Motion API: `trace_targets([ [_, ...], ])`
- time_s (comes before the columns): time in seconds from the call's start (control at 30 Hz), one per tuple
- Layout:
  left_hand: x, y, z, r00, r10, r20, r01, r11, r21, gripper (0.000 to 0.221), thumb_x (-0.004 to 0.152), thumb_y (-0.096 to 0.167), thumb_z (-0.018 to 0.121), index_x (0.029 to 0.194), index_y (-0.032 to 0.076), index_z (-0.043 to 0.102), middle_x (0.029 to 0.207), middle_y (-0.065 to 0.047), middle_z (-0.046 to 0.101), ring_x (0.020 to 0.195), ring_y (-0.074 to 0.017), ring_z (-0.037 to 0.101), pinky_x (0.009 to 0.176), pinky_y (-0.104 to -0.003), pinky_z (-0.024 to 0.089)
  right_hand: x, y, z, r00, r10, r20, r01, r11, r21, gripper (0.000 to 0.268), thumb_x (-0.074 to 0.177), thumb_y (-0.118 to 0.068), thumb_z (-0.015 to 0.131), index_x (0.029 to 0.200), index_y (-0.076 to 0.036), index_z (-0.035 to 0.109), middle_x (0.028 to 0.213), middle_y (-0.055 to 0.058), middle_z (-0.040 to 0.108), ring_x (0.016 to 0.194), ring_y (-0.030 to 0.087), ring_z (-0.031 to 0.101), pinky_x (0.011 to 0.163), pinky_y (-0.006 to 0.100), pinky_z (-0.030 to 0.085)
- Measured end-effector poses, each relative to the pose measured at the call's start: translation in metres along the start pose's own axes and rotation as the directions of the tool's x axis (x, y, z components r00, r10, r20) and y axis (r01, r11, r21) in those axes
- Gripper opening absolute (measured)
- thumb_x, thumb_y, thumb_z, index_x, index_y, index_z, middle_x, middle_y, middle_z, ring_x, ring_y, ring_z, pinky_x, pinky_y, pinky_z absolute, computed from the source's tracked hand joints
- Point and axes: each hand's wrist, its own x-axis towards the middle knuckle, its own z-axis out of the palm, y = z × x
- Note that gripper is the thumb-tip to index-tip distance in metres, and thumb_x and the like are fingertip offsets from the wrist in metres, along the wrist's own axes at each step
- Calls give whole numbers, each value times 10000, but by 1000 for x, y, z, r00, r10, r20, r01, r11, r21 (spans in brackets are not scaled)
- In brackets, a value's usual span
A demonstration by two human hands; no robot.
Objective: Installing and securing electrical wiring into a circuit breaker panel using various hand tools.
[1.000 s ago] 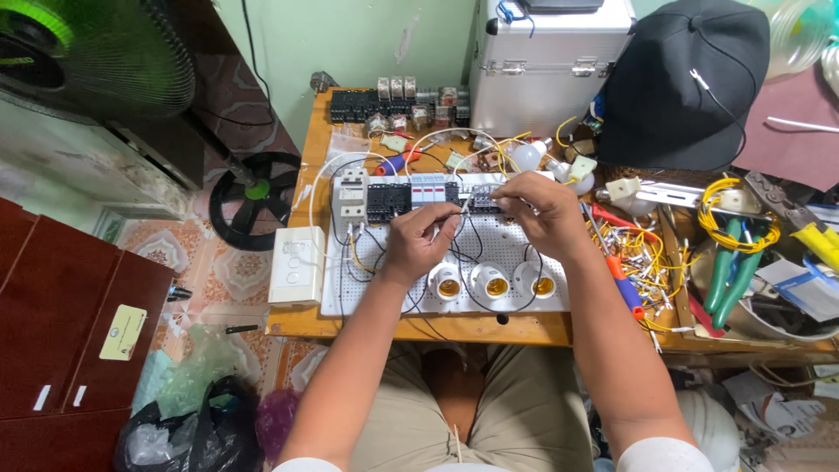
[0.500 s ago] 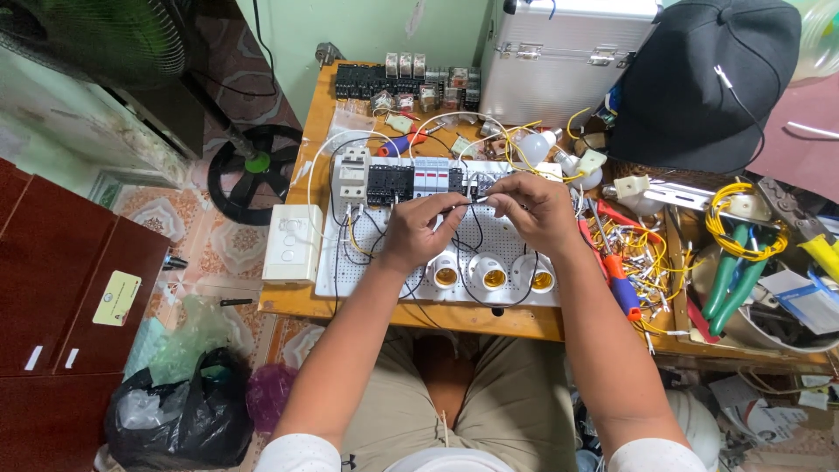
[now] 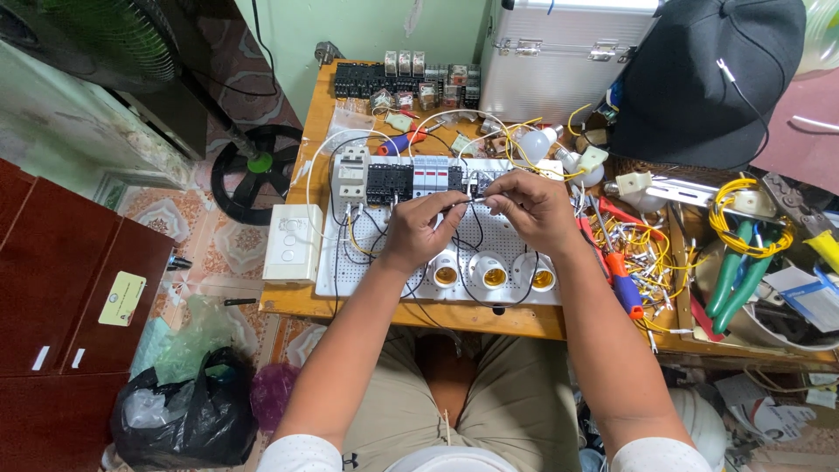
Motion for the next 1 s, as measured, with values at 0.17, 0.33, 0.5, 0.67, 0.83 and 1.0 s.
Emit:
trace_targets([
  [0.17, -1, 1, -1, 1000, -1, 4, 1, 1000, 1, 99, 965, 135, 698, 1028, 120, 773, 708, -120, 745, 514, -240, 664, 441, -286, 486, -1, -2, 2, 1000, 11, 1, -11, 1000, 26, 55, 951, -14, 740, 984, 28, 733, 834, 169, 706, 755, 225, 717, 720, 363, 610],
  [0.33, -4, -7, 3, 1000, 7, 9, -7, 1000, 23, 87, 962, 164, 708, 1012, 133, 772, 685, -99, 739, 506, -217, 653, 447, -285, 482, 3, -3, -2, 1000, 8, 21, -8, 1000, -15, 88, 953, -58, 747, 1002, 15, 745, 834, 171, 711, 735, 225, 715, 704, 366, 613],
  [0.5, -2, -6, 4, 999, 13, 53, -17, 997, 73, 110, 977, 195, 683, 1010, 126, 762, 676, -104, 734, 508, -295, 657, 447, -350, 490, 5, -2, -4, 999, 22, 33, -20, 999, -44, 106, 929, -85, 767, 987, 2, 748, 807, 169, 715, 709, 230, 719, 689, 374, 614],
  [0.67, -11, -18, 9, 990, -104, 94, 95, 991, 90, 104, 989, 229, 669, 976, 163, 748, 573, -53, 660, 449, -246, 602, 469, -322, 488, 6, -12, -3, 997, 56, 45, -57, 998, 6, 77, 917, -34, 749, 978, 10, 764, 808, 167, 720, 715, 226, 719, 703, 364, 624],
  [0.83, -9, -11, 5, 980, -163, 111, 154, 984, 87, 111, 998, 252, 660, 928, 183, 710, 447, -49, 581, 427, -250, 587, 493, -298, 496, 6, -15, -1, 997, 59, 56, -61, 997, 35, 106, 889, 17, 743, 992, 10, 770, 859, 162, 740, 764, 223, 726, 727, 351, 628],
  [1.0, -9, -9, 5, 969, -193, 157, 187, 981, 55, 126, 975, 281, 715, 959, 160, 682, 571, -63, 696, 474, -240, 633, 526, -317, 517, 4, -16, 3, 991, 83, 103, -85, 996, 17, 128, 888, 16, 734, 1010, 7, 769, 858, 177, 743, 745, 222, 706, 691, 364, 620],
])
